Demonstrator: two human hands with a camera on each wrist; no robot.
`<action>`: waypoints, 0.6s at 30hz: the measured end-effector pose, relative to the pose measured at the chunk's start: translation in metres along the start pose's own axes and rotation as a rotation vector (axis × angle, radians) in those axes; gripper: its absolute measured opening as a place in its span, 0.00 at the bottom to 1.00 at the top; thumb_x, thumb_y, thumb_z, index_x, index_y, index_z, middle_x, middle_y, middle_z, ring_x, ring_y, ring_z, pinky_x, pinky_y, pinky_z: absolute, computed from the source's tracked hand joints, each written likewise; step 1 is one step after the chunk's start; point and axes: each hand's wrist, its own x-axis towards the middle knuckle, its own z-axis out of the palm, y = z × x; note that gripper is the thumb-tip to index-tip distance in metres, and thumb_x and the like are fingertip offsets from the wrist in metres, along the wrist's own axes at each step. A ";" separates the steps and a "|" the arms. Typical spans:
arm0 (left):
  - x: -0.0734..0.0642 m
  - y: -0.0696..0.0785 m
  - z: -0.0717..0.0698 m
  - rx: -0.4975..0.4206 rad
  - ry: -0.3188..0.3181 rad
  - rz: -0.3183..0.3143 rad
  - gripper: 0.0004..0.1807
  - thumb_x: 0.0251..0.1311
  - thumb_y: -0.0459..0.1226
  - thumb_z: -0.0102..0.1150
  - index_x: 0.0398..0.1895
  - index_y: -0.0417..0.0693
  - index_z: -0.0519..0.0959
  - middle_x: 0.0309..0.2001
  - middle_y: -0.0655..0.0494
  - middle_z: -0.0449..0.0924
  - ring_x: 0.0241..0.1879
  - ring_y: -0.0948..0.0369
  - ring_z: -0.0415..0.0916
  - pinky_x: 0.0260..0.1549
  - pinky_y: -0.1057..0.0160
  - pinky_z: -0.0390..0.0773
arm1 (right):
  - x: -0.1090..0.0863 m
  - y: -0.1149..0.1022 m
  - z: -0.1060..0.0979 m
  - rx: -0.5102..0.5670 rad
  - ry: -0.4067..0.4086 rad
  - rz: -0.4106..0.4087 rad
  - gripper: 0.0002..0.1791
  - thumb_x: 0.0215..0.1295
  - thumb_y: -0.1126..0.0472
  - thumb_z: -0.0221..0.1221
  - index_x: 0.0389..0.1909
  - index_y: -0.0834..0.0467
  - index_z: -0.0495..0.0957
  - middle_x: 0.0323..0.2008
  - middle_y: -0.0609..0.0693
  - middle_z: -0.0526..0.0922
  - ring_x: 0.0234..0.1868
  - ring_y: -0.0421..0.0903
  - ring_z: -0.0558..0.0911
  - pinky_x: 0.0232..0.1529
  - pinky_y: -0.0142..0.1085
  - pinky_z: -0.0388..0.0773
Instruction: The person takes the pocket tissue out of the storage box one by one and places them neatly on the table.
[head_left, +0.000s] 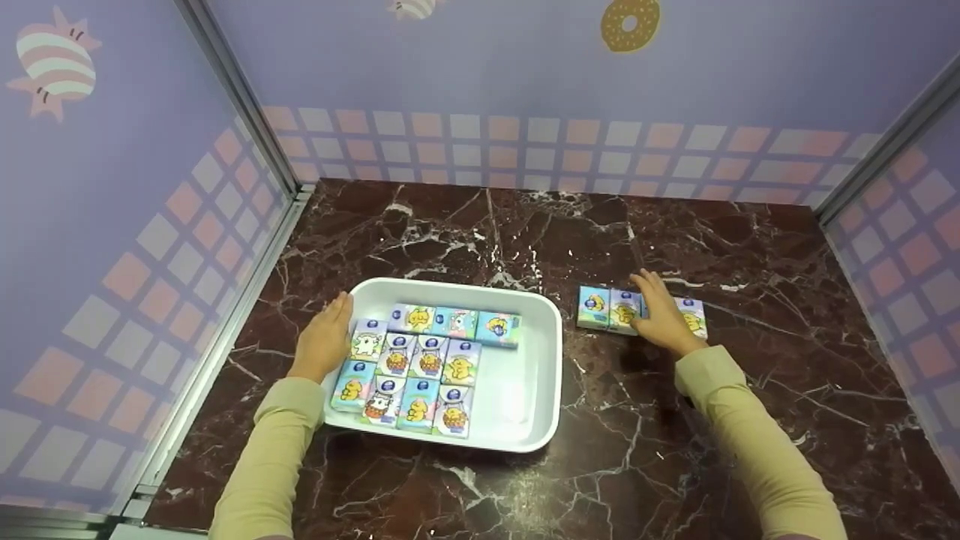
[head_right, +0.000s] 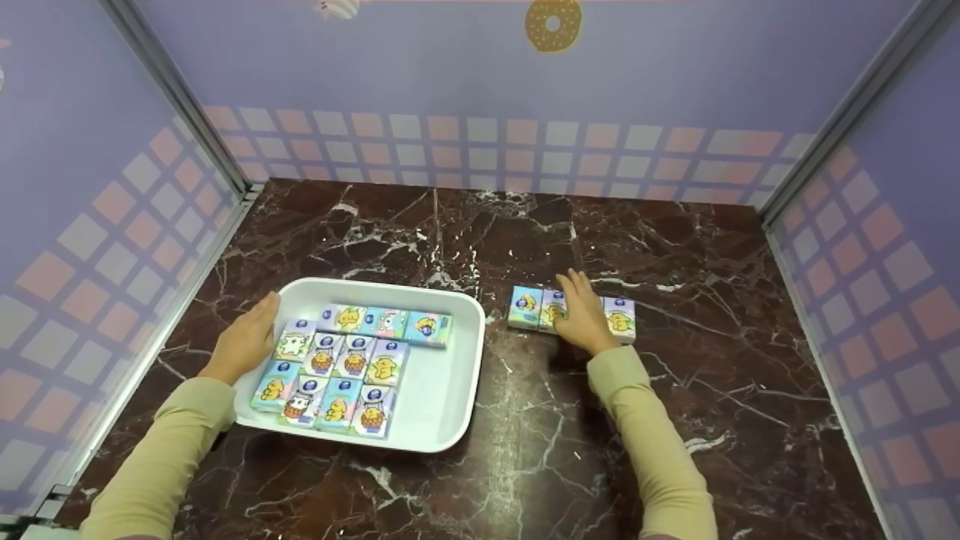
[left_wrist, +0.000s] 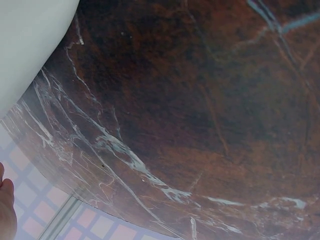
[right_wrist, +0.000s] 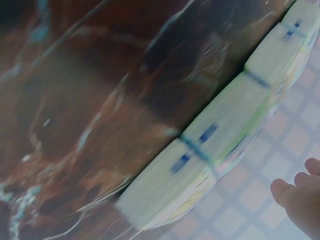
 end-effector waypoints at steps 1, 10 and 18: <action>0.000 0.000 0.000 0.000 -0.002 -0.001 0.29 0.52 0.29 0.45 0.61 0.32 0.59 0.62 0.39 0.60 0.59 0.44 0.62 0.58 0.48 0.64 | 0.000 -0.003 0.001 0.012 0.000 -0.003 0.41 0.38 0.71 0.55 0.61 0.67 0.56 0.65 0.66 0.51 0.67 0.64 0.45 0.65 0.59 0.44; 0.000 -0.002 0.002 -0.007 0.009 0.001 0.28 0.54 0.30 0.45 0.61 0.32 0.59 0.62 0.39 0.60 0.59 0.44 0.63 0.59 0.48 0.63 | 0.001 -0.035 0.009 0.065 -0.063 0.007 0.40 0.44 0.73 0.51 0.64 0.65 0.53 0.67 0.62 0.48 0.67 0.61 0.47 0.64 0.56 0.50; 0.000 -0.001 0.002 -0.016 -0.003 -0.005 0.29 0.53 0.30 0.46 0.62 0.33 0.58 0.62 0.39 0.60 0.59 0.44 0.62 0.59 0.48 0.62 | 0.001 -0.061 0.018 0.069 -0.037 -0.109 0.38 0.45 0.74 0.52 0.63 0.66 0.55 0.65 0.63 0.53 0.65 0.60 0.55 0.64 0.54 0.54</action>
